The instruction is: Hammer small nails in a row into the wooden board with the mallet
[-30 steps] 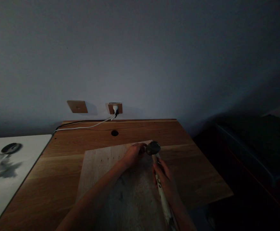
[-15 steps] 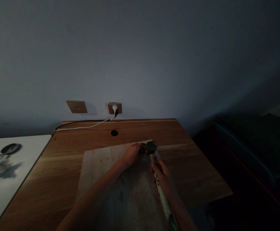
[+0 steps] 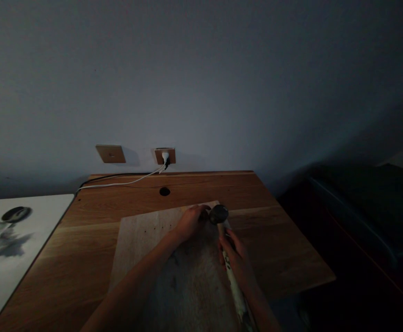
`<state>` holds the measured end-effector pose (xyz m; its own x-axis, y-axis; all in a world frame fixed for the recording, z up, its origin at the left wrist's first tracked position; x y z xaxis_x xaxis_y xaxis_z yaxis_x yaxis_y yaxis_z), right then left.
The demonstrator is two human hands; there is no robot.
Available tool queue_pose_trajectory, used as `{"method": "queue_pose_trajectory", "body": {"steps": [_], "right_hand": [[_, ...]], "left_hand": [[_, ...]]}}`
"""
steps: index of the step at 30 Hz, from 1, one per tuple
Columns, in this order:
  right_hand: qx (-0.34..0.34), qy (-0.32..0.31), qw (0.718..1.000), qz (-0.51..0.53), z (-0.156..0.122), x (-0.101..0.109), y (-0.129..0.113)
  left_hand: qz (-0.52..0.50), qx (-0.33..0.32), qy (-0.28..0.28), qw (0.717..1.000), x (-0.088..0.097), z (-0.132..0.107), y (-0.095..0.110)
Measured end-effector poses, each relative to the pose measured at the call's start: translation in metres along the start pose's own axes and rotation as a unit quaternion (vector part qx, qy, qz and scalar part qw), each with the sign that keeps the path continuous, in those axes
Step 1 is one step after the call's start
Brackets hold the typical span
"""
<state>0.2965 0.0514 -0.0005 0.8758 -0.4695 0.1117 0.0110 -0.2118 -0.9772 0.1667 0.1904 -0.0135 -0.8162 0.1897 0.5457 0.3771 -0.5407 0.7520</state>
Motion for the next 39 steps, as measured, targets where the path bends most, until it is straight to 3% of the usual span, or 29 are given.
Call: {"method": "queue_pose_trajectory", "body": {"steps": [7,13,16,19,21,24,28,31,35,39], "right_hand": [[0.021,-0.006,1.000,-0.017,0.001,-0.001,-0.002],[-0.019,0.053,0.998,0.000,-0.014,0.009,0.006],[-0.051,0.060,0.997,0.000,-0.022,0.016,0.018],[-0.043,0.057,0.997,-0.019,-0.025,0.022,0.024],[-0.032,0.061,0.997,-0.033,-0.026,0.025,0.025],[-0.006,0.089,0.995,-0.047,-0.026,0.028,0.023],[0.001,0.097,0.994,-0.054,-0.026,0.026,0.020],[-0.026,0.063,0.996,-0.058,-0.028,0.022,0.020],[-0.032,0.045,0.997,-0.061,-0.030,0.019,0.015],[-0.007,0.040,0.998,-0.050,-0.029,0.018,0.013]], "left_hand": [[-0.004,0.004,0.005,1.000,-0.003,-0.001,-0.005],[-0.006,-0.007,0.011,1.000,-0.001,0.000,0.001],[0.018,-0.009,0.010,1.000,0.006,0.003,0.007],[0.063,-0.021,0.008,0.998,0.024,0.000,0.018],[0.104,-0.059,-0.025,0.992,0.038,-0.009,0.030],[0.191,-0.126,-0.129,0.965,0.049,-0.036,0.045],[0.279,-0.144,-0.193,0.929,0.044,-0.070,0.053],[0.300,-0.144,-0.202,0.921,0.034,-0.076,0.054],[0.263,-0.154,-0.180,0.935,0.033,-0.058,0.053],[0.136,-0.078,-0.094,0.983,0.044,-0.028,0.034]]}}
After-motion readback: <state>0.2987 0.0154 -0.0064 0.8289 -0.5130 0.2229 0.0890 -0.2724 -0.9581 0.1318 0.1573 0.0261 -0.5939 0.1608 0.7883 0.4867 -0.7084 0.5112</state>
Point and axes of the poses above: each hand's wrist, its own z-axis towards the middle knuckle, its own x-axis out of the back of the hand, y = z × x, the point moved 4 cm from there along z, towards the middle knuckle, and after that the axes turned 10 degrees about y, right-handed, at the moved point
